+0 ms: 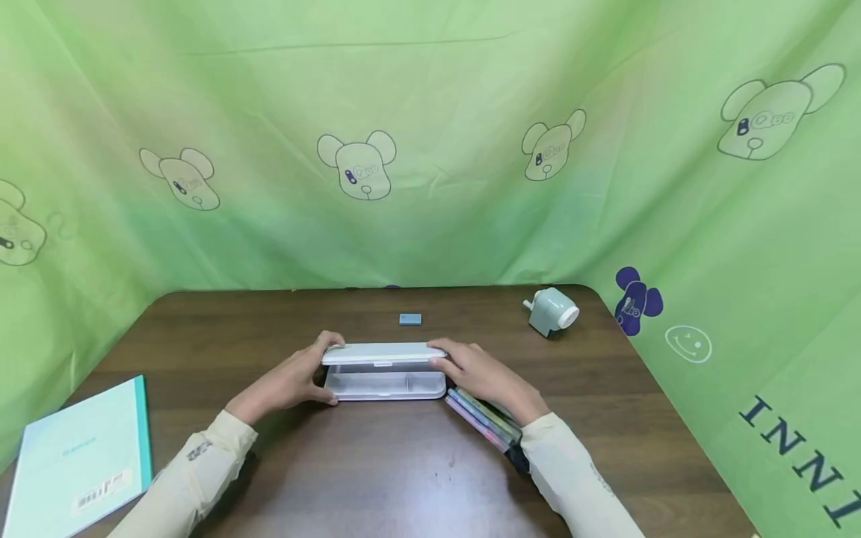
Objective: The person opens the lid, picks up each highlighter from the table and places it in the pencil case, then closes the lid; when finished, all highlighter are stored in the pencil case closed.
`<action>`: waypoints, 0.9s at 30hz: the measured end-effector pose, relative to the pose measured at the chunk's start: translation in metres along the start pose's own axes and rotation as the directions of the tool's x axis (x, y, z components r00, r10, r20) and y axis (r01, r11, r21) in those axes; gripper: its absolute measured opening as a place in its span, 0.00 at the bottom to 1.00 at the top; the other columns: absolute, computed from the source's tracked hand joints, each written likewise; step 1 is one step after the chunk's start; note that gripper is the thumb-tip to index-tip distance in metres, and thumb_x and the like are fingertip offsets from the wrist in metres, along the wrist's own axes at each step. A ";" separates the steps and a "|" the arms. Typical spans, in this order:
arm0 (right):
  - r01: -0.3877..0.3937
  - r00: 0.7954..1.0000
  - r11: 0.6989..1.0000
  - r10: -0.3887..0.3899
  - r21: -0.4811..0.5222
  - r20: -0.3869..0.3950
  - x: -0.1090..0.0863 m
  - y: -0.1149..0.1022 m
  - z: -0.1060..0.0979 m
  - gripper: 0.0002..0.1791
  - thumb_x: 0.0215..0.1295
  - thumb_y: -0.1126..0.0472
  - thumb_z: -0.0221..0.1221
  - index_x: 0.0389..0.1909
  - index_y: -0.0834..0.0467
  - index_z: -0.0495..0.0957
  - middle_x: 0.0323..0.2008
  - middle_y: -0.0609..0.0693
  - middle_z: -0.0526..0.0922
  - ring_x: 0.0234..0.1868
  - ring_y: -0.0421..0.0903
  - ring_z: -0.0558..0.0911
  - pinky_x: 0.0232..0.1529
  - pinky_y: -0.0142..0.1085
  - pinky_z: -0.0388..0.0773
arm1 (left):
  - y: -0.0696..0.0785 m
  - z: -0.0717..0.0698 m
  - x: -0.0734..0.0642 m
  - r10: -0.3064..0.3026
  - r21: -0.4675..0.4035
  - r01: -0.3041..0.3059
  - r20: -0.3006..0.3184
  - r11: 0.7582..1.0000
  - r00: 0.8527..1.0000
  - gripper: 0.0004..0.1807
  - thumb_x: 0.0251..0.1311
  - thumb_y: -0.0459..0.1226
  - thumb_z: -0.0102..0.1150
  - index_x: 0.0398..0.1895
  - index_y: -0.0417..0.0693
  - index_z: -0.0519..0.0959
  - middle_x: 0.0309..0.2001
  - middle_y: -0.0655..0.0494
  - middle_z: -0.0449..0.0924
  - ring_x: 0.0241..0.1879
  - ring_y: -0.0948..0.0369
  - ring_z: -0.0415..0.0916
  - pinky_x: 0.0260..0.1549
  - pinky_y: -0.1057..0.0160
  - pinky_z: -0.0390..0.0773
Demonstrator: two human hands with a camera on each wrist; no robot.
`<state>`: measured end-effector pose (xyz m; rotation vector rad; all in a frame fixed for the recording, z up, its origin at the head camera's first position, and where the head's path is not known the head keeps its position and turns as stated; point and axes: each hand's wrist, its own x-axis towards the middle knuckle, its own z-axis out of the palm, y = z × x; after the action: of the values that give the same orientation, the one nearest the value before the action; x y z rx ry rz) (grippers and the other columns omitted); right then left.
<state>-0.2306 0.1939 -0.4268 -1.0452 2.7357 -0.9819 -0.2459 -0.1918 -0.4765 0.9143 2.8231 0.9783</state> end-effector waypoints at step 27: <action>-0.294 0.956 0.948 0.292 0.124 0.036 0.051 -0.013 -0.027 0.23 0.92 0.52 0.41 0.45 0.64 0.76 0.40 0.59 0.83 0.43 0.58 0.86 0.51 0.50 0.81 | 0.067 -0.026 -0.010 -0.175 -0.076 0.179 0.057 0.981 0.983 0.87 0.48 0.31 0.88 0.87 0.57 0.17 0.69 0.29 0.76 0.67 0.39 0.78 0.63 0.39 0.77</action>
<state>-0.2693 0.1696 -0.3887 -0.5999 2.6666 -1.0723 -0.2076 -0.1700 -0.4192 0.6566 2.7431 1.0221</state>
